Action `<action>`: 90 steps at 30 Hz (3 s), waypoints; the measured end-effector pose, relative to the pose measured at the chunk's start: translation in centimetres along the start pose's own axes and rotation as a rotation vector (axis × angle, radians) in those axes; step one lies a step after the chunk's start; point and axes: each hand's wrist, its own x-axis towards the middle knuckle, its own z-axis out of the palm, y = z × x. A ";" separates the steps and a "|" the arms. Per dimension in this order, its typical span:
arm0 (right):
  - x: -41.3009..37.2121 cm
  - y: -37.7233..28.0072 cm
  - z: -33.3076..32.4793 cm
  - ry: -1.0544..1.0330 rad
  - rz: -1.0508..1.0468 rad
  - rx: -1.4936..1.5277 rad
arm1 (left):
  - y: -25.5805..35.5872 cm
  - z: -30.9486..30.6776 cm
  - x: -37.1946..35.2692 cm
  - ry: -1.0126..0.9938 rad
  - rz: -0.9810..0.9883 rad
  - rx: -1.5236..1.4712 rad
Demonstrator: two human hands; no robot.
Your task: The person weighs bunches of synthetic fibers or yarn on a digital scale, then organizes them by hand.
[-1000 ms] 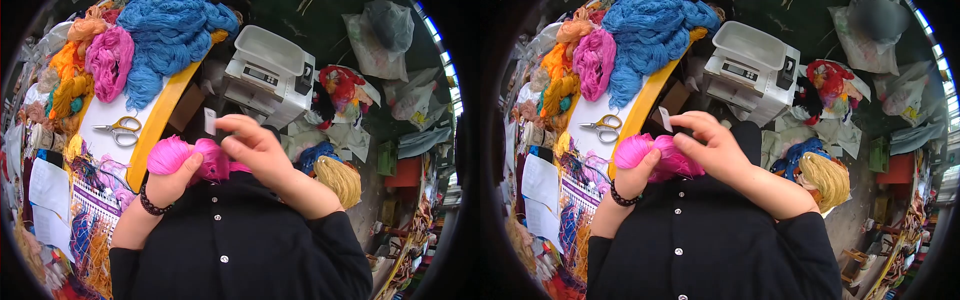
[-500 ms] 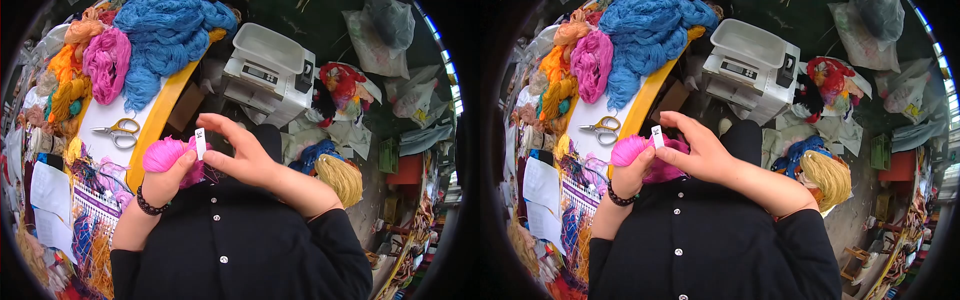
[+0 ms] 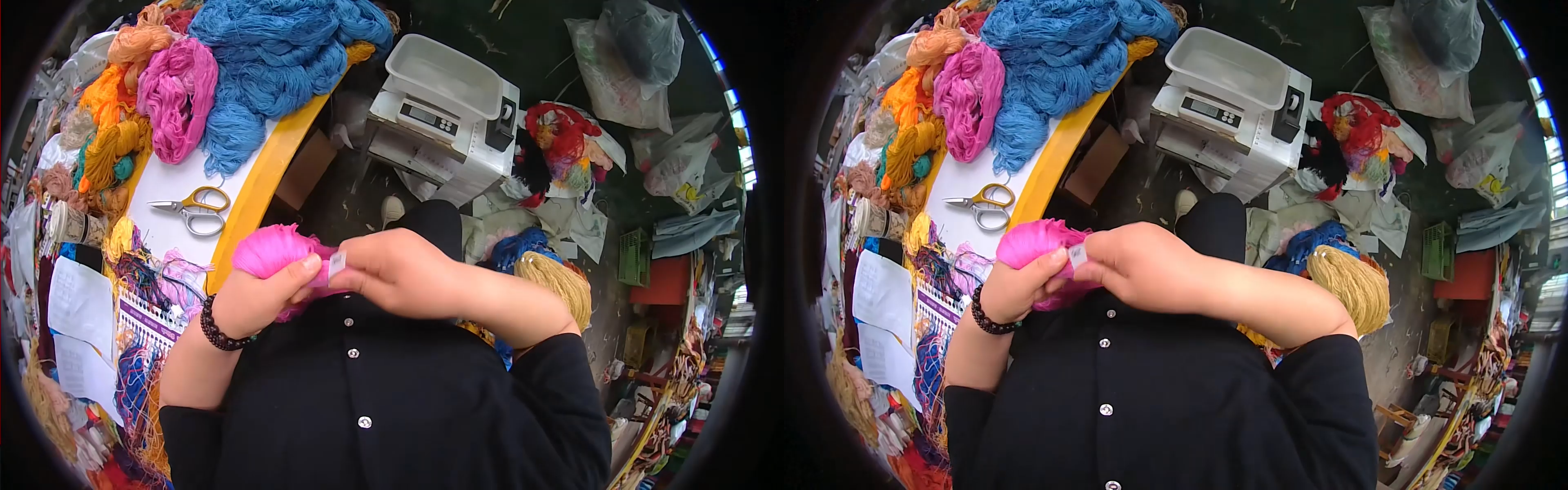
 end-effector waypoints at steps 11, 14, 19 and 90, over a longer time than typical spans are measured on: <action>-0.5 0.3 1.1 0.490 -0.481 -0.784 | -1.8 1.5 -0.2 0.173 0.124 -0.122; -0.3 0.0 1.7 0.516 -0.319 -0.516 | -1.7 2.1 0.0 0.287 0.475 0.330; 0.1 0.1 2.7 0.530 -0.079 0.179 | -0.6 2.4 0.6 0.310 0.716 0.905; -14.4 10.0 -0.5 0.816 0.462 -0.177 | -7.1 -5.9 2.6 -0.002 0.055 -0.567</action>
